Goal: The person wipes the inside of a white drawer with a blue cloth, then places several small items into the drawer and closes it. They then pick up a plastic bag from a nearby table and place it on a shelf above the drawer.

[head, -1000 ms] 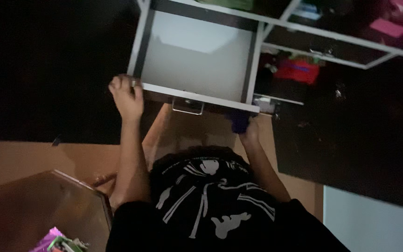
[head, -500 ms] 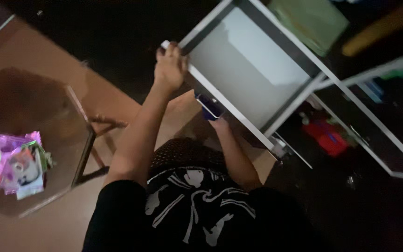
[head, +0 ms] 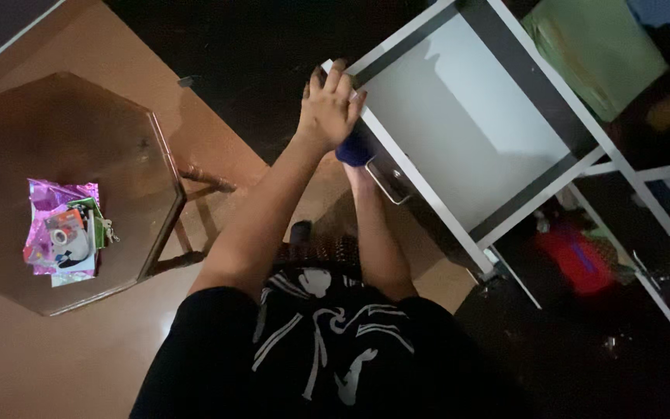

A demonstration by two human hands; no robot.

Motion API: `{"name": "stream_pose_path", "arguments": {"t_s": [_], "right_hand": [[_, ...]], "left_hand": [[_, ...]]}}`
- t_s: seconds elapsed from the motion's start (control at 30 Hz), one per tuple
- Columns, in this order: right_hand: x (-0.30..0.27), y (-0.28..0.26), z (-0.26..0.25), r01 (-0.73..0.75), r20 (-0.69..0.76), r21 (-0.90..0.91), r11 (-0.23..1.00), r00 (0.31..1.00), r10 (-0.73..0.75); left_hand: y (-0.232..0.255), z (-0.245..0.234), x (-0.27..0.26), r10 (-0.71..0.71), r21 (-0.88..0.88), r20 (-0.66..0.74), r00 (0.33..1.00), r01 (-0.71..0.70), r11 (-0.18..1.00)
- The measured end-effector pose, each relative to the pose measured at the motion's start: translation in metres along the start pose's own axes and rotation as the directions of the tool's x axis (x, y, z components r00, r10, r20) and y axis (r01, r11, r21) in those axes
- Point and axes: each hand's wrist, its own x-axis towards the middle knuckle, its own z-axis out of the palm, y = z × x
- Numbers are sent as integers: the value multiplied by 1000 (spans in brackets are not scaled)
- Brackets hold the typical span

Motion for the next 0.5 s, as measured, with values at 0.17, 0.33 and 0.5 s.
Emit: {"name": "stream_pose_path", "arguments": {"t_s": [0.17, 0.33, 0.5], "right_hand": [[-104, -49, -57, 92, -143, -149, 984, 983, -114], [-208, -93, -77, 190, -233, -222, 956, 942, -242], [-276, -124, -68, 265, -253, -260, 929, 909, -330]], "left_hand": [[-6, 3, 0, 22, -69, -6, 1000, -23, 997], [-20, 28, 2, 131, 36, -80, 988, -129, 991], [-26, 32, 5, 99, -10, -72, 993, -99, 995]]}}
